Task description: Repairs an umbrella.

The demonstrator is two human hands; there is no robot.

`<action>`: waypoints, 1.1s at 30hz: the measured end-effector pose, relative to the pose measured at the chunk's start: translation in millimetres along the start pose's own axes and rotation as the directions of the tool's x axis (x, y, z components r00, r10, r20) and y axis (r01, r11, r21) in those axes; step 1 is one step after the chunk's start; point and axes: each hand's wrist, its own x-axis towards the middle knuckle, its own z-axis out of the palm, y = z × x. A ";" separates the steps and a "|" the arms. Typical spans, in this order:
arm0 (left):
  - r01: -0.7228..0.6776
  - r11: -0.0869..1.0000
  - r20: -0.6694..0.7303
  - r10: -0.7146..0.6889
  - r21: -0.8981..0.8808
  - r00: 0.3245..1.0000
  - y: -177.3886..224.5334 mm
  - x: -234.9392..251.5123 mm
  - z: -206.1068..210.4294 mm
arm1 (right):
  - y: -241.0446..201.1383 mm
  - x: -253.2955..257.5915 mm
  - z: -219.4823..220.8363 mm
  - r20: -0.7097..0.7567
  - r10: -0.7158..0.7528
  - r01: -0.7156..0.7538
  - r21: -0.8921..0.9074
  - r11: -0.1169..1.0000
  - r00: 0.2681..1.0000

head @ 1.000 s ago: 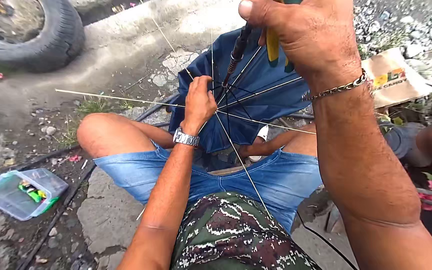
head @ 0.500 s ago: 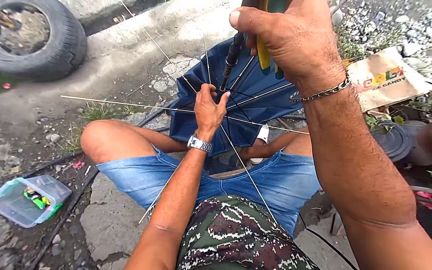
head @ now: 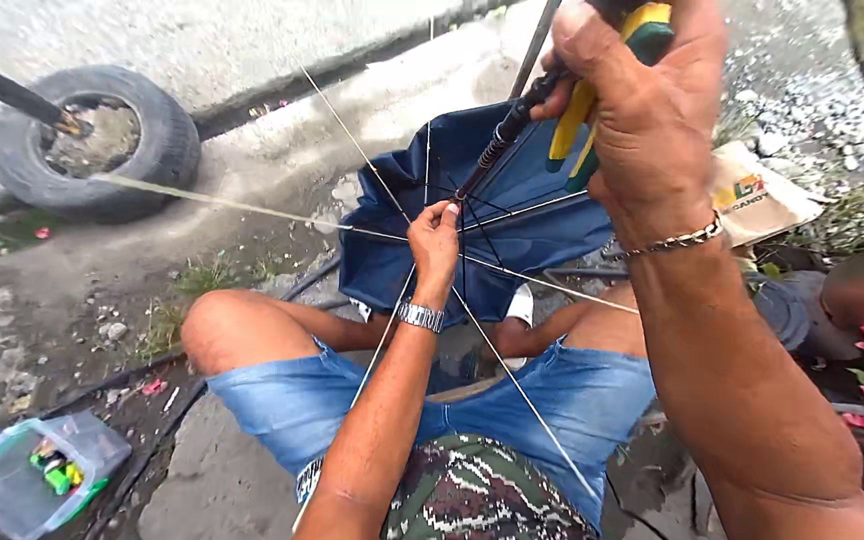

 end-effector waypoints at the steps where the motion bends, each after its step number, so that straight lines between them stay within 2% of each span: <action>1: -0.056 0.998 -0.014 0.056 -0.030 0.998 16.7 4.0 4.3 | -15.6 5.8 -4.2 -0.021 -0.050 0.050 0.019 0.999 0.999; 4: -0.244 0.970 -0.043 0.243 -0.009 0.969 79.4 20.7 13.2 | -67.7 17.2 -19.7 -0.064 -0.195 0.199 0.067 0.978 0.979; 6: -0.419 0.904 -0.058 0.424 0.082 0.904 121.6 38.1 16.2 | -100.7 17.9 -31.6 -0.050 -0.286 0.289 0.074 0.954 0.957; 8: -0.584 0.763 -0.114 0.630 0.276 0.768 151.8 53.4 14.3 | -121.1 10.7 -39.7 -0.031 -0.370 0.371 0.103 0.923 0.929; 10: -0.633 0.585 -0.131 0.778 0.508 0.614 164.2 49.3 8.3 | -121.7 -10.3 -39.3 -0.069 -0.429 0.435 0.155 0.887 0.901; 11: -0.640 0.562 -0.159 0.803 0.524 0.574 164.6 39.0 7.7 | -116.5 -20.3 -36.9 -0.106 -0.451 0.463 0.166 0.871 0.886; 12: -0.656 0.617 -0.221 0.779 0.434 0.587 162.3 27.2 11.2 | -108.8 -27.3 -32.5 -0.160 -0.471 0.495 0.201 0.845 0.868; 13: -0.639 0.732 -0.253 0.681 0.235 0.687 159.1 18.0 16.7 | -98.5 -34.0 -26.8 -0.227 -0.471 0.518 0.250 0.818 0.852; 14: -0.549 0.835 -0.185 0.536 -0.028 0.824 157.1 15.5 20.5 | -85.7 -43.7 -21.0 -0.293 -0.446 0.524 0.304 0.795 0.846; 15: -0.385 0.881 -0.020 0.395 -0.276 0.918 156.6 18.4 20.5 | -71.8 -57.9 -18.0 -0.338 -0.409 0.515 0.342 0.786 0.848; 16: -0.230 0.860 0.134 0.321 -0.455 0.937 157.5 23.8 19.8 | -58.3 -75.8 -18.2 -0.363 -0.369 0.494 0.362 0.790 0.856; 17: -0.134 0.814 0.225 0.308 -0.565 0.924 162.5 29.3 18.2 | -46.7 -93.4 -20.1 -0.372 -0.335 0.474 0.392 0.788 0.865; 18: -0.077 0.759 0.252 0.308 -0.646 0.918 171.9 34.9 16.3 | -36.0 -108.0 -22.7 -0.373 -0.318 0.466 0.428 0.774 0.871; 21: 0.041 0.554 0.152 0.157 -0.831 0.976 190.0 44.8 12.1 | -1.9 -147.9 -29.6 -0.342 -0.287 0.432 0.503 0.748 0.895; 23: 0.045 0.480 0.098 0.085 -0.876 0.992 190.6 54.9 7.5 | 20.1 -165.3 -25.1 -0.308 -0.168 0.323 0.569 0.756 0.936; 25: -0.034 0.530 0.016 0.089 -0.847 0.996 188.6 72.5 0.2 | 37.1 -177.0 -18.9 -0.254 0.045 0.120 0.597 0.793 0.966; 27: -0.146 0.648 -0.104 0.102 -0.748 0.989 191.5 98.4 -13.1 | 60.9 -184.4 -24.7 -0.109 0.279 -0.212 0.410 0.887 0.954; 28: -0.192 0.707 -0.174 0.098 -0.680 0.980 194.4 112.8 -25.0 | 80.6 -187.2 -31.2 -0.010 0.411 -0.399 0.217 0.891 0.912; 29: -0.224 0.769 -0.225 0.107 -0.599 0.969 196.8 125.4 -41.1 | 107.4 -190.1 -38.7 0.057 0.540 -0.541 0.005 0.841 0.840; 30: -0.251 0.823 -0.257 0.133 -0.510 0.957 197.6 135.2 -59.4 | 138.9 -193.2 -45.9 0.095 0.667 -0.646 -0.181 0.742 0.739; 31: -0.268 0.870 -0.269 0.165 -0.414 0.949 196.2 140.7 -78.3 | 174.3 -198.4 -51.2 0.091 0.789 -0.722 -0.350 0.597 0.608; 33: -0.288 0.933 -0.274 0.225 -0.216 0.935 188.8 139.1 -110.0 | 247.7 -216.4 -59.1 0.012 0.928 -0.712 -0.637 0.295 0.373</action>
